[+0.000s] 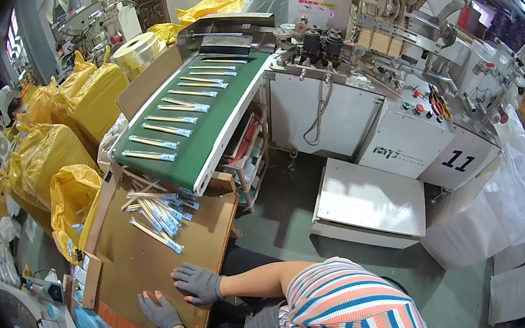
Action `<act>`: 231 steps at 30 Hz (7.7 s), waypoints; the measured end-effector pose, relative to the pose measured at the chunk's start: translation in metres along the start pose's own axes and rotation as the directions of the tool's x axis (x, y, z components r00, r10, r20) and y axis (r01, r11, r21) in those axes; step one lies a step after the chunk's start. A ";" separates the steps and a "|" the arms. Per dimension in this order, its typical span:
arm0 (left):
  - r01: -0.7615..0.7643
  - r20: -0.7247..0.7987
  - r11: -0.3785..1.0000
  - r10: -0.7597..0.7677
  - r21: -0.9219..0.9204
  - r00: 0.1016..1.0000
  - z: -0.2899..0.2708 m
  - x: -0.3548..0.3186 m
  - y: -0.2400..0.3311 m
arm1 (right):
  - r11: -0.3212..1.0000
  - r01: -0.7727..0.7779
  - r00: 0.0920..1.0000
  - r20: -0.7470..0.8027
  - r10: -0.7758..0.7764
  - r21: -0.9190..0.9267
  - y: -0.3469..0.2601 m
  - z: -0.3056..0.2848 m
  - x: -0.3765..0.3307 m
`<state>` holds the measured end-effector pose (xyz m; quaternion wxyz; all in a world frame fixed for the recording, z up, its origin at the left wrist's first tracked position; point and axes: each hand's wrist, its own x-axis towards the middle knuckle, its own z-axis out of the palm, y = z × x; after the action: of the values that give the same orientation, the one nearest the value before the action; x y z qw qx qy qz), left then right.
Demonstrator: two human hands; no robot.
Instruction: Manually packaging small bundles of sticks into blue plastic bags and placing the filled bags into a shipping box.
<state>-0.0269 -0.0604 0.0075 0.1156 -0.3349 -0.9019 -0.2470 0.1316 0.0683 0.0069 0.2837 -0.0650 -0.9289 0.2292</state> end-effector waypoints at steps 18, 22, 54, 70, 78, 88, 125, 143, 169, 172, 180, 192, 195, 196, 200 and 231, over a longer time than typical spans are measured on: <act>-0.003 0.000 1.000 0.003 0.001 1.000 -0.001 0.000 -0.001 | 1.000 -0.007 1.000 -0.005 0.007 -0.012 -0.002 0.000 0.000; 0.002 0.006 1.000 -0.002 0.000 1.000 -0.003 0.000 0.002 | 1.000 -0.012 1.000 -0.004 0.012 -0.005 -0.001 0.000 -0.001; -0.034 -0.118 0.999 0.030 -0.030 0.993 0.001 0.004 0.004 | 1.000 0.024 0.998 0.061 -0.025 0.008 -0.003 -0.022 0.019; 0.033 -0.111 0.999 -0.036 -0.029 0.993 -0.004 0.016 0.024 | 0.696 -0.701 0.702 0.026 0.712 -0.155 0.169 -0.050 0.208; -0.037 -0.076 0.995 0.030 -0.092 0.997 0.030 0.071 0.022 | 0.691 -0.436 0.791 -0.120 0.600 0.577 0.142 -0.042 0.140; 0.194 0.010 0.960 -0.196 -0.204 0.981 0.043 0.074 0.024 | 0.942 -0.310 0.944 -0.159 0.290 -0.125 0.103 -0.086 0.003; -0.101 -0.029 0.995 0.101 -0.016 0.994 0.066 0.074 -0.016 | 0.913 -0.393 0.907 -0.211 0.364 -0.114 0.092 -0.084 -0.003; -0.041 -0.096 0.995 0.033 -0.087 0.995 0.044 0.061 0.008 | 0.920 -0.345 0.933 -0.176 0.314 -0.185 0.093 -0.078 0.000; -0.057 -0.114 0.996 0.050 -0.063 0.992 0.023 0.065 0.020 | 0.769 -0.487 0.854 -0.414 0.317 -0.415 0.268 -0.263 0.182; -0.024 -0.102 0.998 0.017 -0.063 0.995 0.021 0.065 0.024 | 0.300 -0.807 0.508 -0.338 0.792 -0.509 0.349 -0.315 0.214; -0.022 -0.097 0.998 0.017 -0.060 0.995 0.016 0.064 0.024 | 0.920 -0.195 0.975 0.036 0.220 -0.340 0.220 -0.187 0.219; 0.534 0.482 -0.001 -0.432 -0.845 0.762 0.027 0.139 0.048 | 0.669 -0.705 0.686 0.012 0.728 -0.234 0.156 -0.038 0.229; 0.618 0.594 -0.105 -0.441 -0.779 0.673 0.059 0.145 0.020 | 0.813 -0.581 0.715 0.458 0.528 -0.029 0.066 -0.012 0.227; 0.654 0.622 -0.115 -0.467 -0.748 0.629 0.058 0.149 0.043 | 0.828 -0.560 0.747 0.455 0.484 0.040 0.076 -0.002 0.215; 0.679 0.617 -0.034 -0.451 -0.734 0.645 0.028 0.125 0.038 | 0.011 -0.794 0.575 0.745 0.338 0.608 0.065 -0.008 0.196; 0.658 0.669 -0.418 0.143 -0.627 0.729 -0.099 -0.117 0.100 | -0.104 -0.842 0.538 0.814 -0.220 0.529 -0.053 -0.075 0.063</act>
<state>0.1312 -0.1111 0.0843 -0.5049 -0.0712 -0.3526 -0.7846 0.1213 0.0665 0.1178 -0.2255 -0.0167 -0.4410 0.8686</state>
